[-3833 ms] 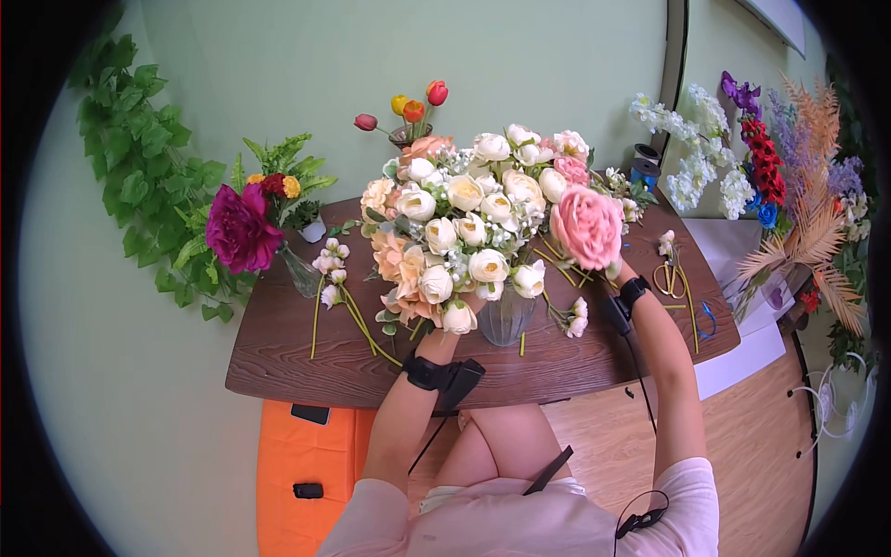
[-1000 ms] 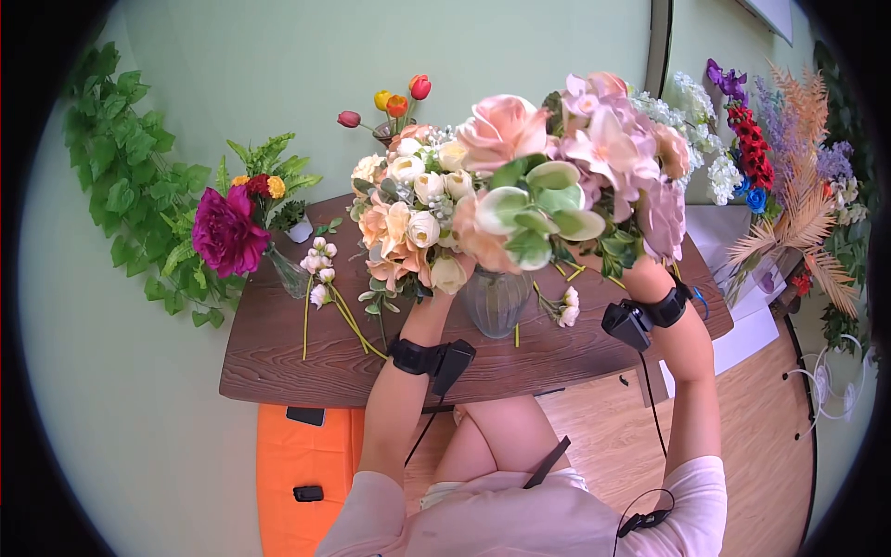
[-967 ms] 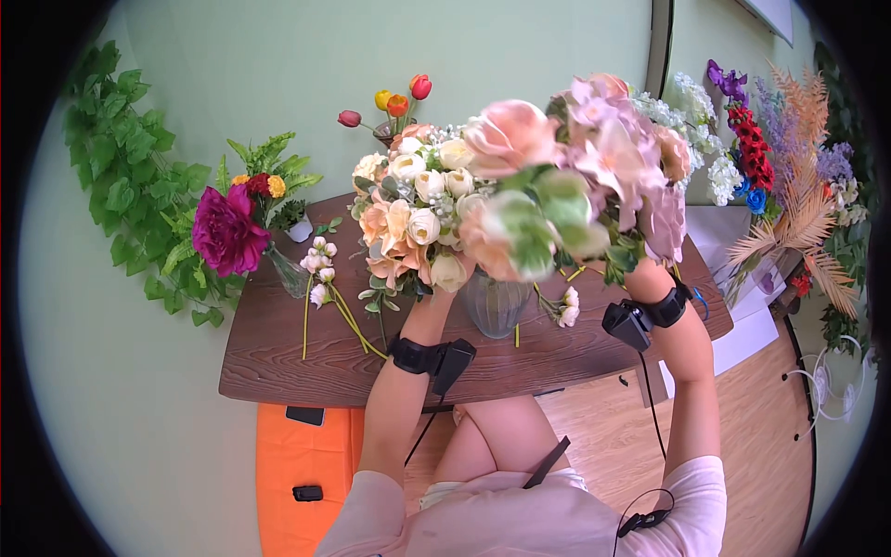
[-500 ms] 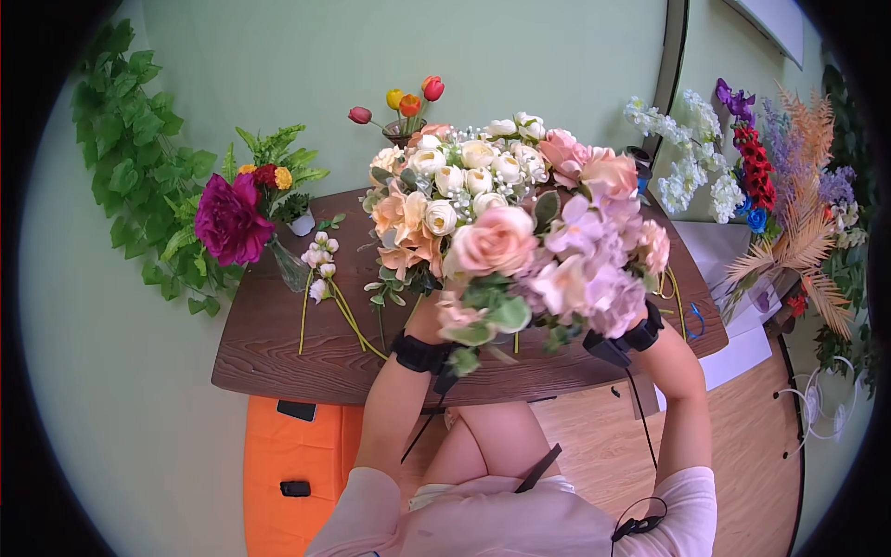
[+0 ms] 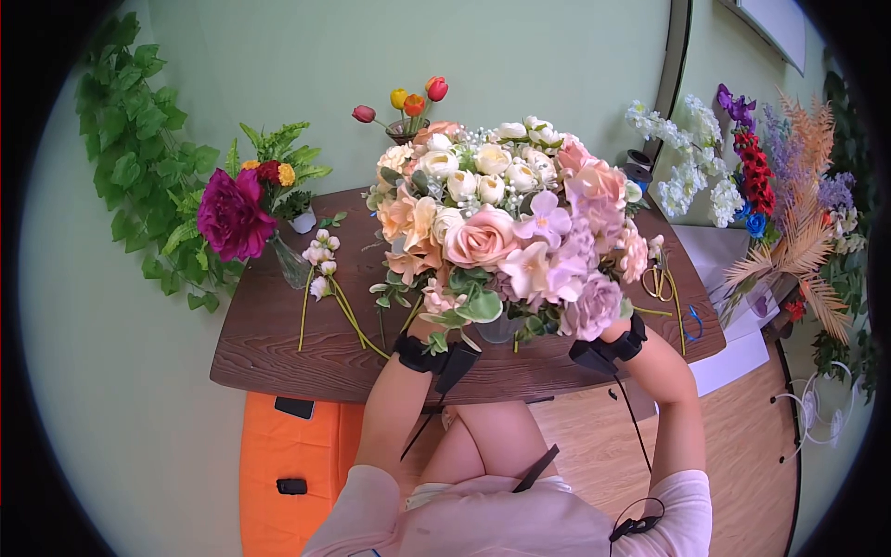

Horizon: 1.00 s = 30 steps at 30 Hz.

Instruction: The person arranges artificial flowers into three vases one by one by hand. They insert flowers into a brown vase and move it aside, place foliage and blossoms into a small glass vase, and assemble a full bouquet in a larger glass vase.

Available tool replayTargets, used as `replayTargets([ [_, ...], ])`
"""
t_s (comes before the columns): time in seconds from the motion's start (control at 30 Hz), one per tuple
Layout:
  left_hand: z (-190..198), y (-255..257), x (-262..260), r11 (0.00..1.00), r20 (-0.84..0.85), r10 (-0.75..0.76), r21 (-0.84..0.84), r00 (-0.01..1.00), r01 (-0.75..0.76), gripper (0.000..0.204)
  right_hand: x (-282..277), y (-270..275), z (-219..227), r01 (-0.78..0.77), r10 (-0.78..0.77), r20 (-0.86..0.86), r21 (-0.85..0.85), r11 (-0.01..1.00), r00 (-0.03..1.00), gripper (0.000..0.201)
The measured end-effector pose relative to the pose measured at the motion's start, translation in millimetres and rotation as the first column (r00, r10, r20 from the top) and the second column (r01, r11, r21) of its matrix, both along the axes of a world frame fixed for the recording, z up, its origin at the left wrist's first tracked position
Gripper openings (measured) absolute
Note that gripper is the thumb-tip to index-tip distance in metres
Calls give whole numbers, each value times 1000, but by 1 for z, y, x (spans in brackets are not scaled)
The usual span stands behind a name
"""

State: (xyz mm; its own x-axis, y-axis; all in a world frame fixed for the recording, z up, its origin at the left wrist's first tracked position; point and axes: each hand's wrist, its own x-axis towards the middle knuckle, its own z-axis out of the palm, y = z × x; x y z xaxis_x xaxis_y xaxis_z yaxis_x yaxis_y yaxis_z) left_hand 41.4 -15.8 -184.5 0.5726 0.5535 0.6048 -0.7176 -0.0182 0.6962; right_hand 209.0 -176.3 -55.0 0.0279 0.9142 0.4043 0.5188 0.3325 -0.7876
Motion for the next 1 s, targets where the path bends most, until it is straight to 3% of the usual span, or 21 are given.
replayTargets([
  [0.43,8,0,23,996,-57,71,54,996,-68,42,8,8,-23,0,-1,58,5,1000,998,43],
  [1.0,-3,-6,-7,982,-164,147,143,976,-124,41,11,21,-59,25,-27,94,25,999,995,45],
])
